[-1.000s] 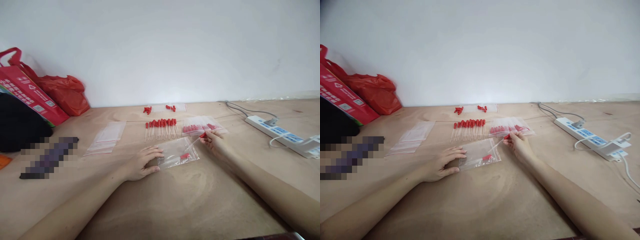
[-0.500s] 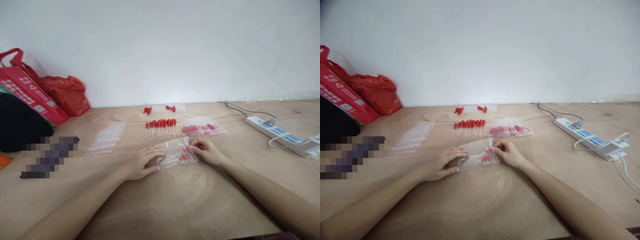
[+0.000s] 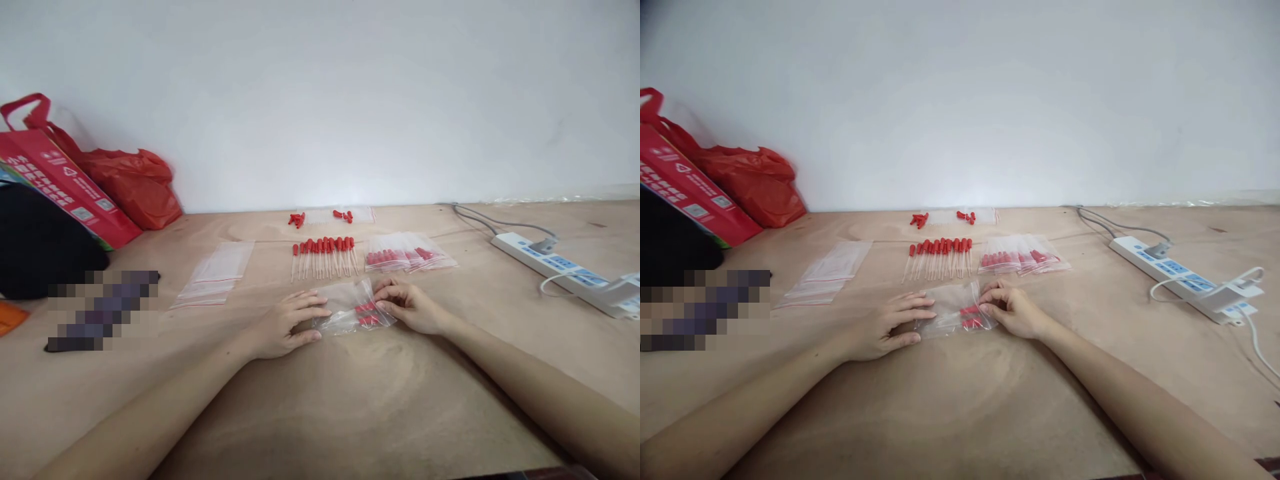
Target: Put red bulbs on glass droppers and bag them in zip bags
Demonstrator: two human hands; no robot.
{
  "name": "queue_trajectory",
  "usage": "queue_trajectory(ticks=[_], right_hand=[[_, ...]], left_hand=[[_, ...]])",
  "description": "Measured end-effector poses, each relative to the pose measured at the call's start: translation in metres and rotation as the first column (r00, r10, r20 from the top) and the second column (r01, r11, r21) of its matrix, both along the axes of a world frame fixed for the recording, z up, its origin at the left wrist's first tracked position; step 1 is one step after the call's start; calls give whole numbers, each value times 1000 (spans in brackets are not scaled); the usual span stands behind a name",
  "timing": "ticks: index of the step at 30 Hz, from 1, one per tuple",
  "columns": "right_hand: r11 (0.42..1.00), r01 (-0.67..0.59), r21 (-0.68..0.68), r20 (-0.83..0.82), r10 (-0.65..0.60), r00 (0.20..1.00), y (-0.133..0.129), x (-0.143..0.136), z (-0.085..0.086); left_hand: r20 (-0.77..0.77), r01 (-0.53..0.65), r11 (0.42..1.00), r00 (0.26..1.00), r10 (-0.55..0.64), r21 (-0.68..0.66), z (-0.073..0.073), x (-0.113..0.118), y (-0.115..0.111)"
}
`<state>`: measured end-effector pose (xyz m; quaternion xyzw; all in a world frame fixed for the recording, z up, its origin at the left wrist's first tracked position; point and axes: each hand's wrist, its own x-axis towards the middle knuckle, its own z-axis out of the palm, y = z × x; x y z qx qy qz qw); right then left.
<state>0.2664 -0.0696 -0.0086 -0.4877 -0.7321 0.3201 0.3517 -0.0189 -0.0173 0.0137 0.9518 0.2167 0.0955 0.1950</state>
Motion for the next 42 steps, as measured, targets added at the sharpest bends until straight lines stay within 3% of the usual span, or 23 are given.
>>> queue_trajectory(ticks=[4,14,16,21,25,27,29,33,36,42], right_hand=[[996,-78,-52,8,78,997,2,5,0],[990,-108,-95,-12,107,994,0,1,5],[994,-74,-84,-22,73,997,0,-1,2],[978,142,-151,-10,-145,989,4,-4,-7],[978,104,-182,-33,-112,993,10,6,3],[982,135,-131,0,-136,991,21,12,15],[968,249,-35,64,-246,967,37,15,29],[898,437,46,243,-435,867,83,5,48],[877,479,24,279,-466,840,121,-8,45],[826,543,-150,333,-475,815,172,-19,22]], left_hand=[[16,7,1000,1000,-8,10,-1,0,0],[19,2,1000,1000,-2,15,0,1,-1],[12,5,1000,1000,-5,22,0,1,-1],[-10,-15,1000,1000,15,25,-1,1,0],[8,-52,998,999,52,46,-1,1,-2],[22,-71,995,997,69,70,0,1,-2],[54,-76,993,996,71,95,-1,0,-2],[123,47,992,991,-61,114,-2,0,-2],[95,155,985,982,-162,80,-3,-1,-2],[-15,124,992,992,-123,29,-1,-3,-3]])
